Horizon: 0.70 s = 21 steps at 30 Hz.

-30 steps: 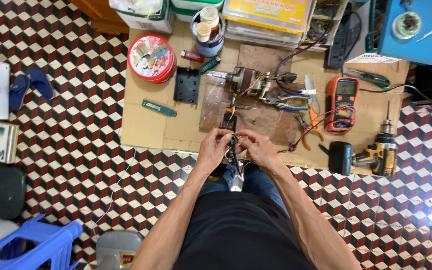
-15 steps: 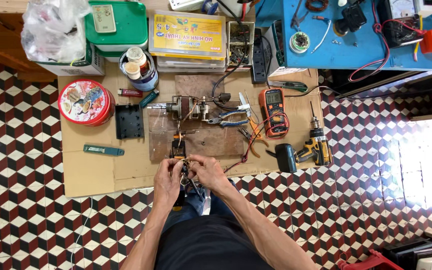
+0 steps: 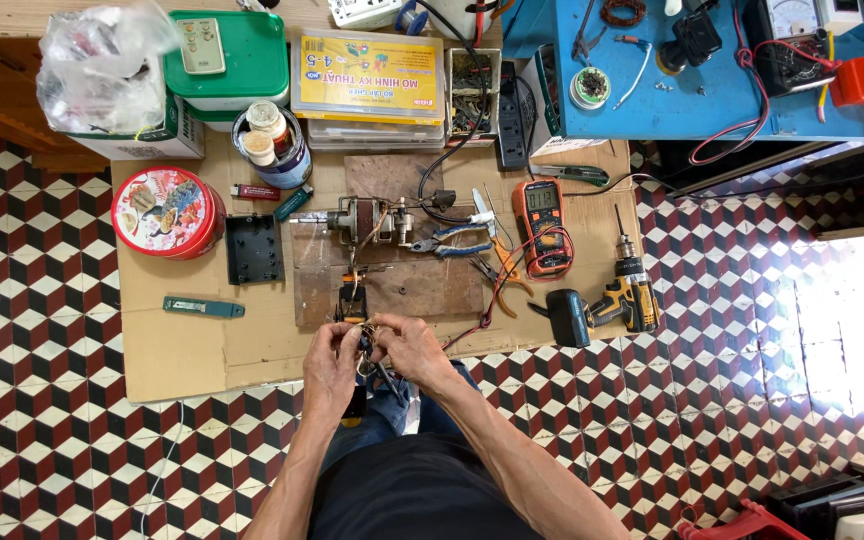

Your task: The person repairs a small electrical component, likely a fan capacitor, by stripping wires, twisting them together, and securing them with electrical tape. They use pliers and a multimeter during the process.

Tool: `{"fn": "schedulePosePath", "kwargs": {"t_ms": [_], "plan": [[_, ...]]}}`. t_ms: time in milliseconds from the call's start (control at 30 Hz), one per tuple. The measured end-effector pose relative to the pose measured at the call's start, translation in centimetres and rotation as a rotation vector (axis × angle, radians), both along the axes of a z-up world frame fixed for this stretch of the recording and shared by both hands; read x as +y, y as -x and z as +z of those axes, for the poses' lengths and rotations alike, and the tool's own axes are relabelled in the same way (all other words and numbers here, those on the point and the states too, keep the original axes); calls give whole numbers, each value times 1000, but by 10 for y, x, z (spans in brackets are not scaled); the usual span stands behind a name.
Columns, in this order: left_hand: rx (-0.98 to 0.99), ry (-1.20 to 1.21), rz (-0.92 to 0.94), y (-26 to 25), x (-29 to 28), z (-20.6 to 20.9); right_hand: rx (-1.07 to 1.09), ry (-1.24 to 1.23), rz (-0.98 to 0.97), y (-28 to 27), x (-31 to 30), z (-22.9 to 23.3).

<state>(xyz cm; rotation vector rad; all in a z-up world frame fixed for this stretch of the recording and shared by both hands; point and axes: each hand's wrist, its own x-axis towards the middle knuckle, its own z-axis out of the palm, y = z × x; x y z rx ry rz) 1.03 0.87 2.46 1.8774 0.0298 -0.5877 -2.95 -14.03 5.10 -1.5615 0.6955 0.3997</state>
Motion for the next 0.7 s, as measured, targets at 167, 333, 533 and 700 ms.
{"fn": "schedulePosePath", "kwargs": {"t_ms": [167, 333, 533, 700], "plan": [[85, 41, 8, 0, 4, -5, 75, -20, 16, 2, -1, -5], [20, 133, 13, 3, 7, -32, 10, -195, -105, 5, -1, -23], [234, 332, 130, 1, 13, -61, 79, -178, -103, 8, -20, -25], [320, 370, 139, -3, 16, -56, 187, -290, -112, 6, -21, -9]]}}
